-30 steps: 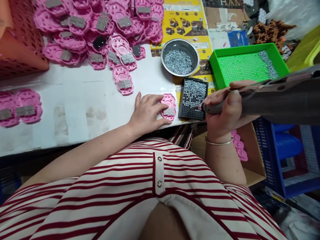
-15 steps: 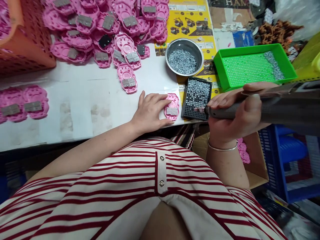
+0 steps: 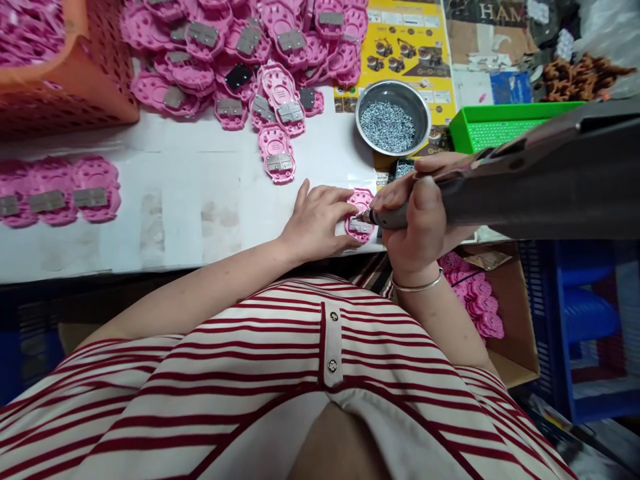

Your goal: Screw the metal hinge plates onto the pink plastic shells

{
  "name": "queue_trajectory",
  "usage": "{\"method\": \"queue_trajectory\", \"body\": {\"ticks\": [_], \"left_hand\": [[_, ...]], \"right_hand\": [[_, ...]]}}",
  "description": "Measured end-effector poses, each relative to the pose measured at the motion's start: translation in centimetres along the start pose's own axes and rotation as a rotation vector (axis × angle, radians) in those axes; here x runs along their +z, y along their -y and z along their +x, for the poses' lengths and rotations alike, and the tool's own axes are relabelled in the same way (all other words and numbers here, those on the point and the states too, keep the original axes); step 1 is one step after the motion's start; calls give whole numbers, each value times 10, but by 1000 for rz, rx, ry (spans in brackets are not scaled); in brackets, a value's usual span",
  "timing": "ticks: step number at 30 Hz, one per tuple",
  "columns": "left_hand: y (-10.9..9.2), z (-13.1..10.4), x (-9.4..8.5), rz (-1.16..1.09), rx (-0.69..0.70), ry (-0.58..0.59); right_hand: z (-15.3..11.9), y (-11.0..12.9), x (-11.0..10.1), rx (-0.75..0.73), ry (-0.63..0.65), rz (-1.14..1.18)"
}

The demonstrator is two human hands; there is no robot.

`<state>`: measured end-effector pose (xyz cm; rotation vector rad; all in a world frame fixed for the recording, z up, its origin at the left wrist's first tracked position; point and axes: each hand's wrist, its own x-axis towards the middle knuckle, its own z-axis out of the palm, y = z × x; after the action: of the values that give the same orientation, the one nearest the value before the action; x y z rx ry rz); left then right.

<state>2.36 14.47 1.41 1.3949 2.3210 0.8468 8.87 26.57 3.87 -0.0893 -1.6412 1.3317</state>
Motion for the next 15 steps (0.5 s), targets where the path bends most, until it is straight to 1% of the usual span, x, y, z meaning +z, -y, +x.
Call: {"method": "queue_trajectory", "body": {"ticks": [5,11,15], "left_hand": [[0,0,0,2,5,-1],[-1,0,0,-2,3,1],[0,0,1,-5,9,-7]], "right_hand": [[3,-6,5,-23,-27,81],[5,-7,6,-31,-27,85],[5,2,6,65,-36,47]]}}
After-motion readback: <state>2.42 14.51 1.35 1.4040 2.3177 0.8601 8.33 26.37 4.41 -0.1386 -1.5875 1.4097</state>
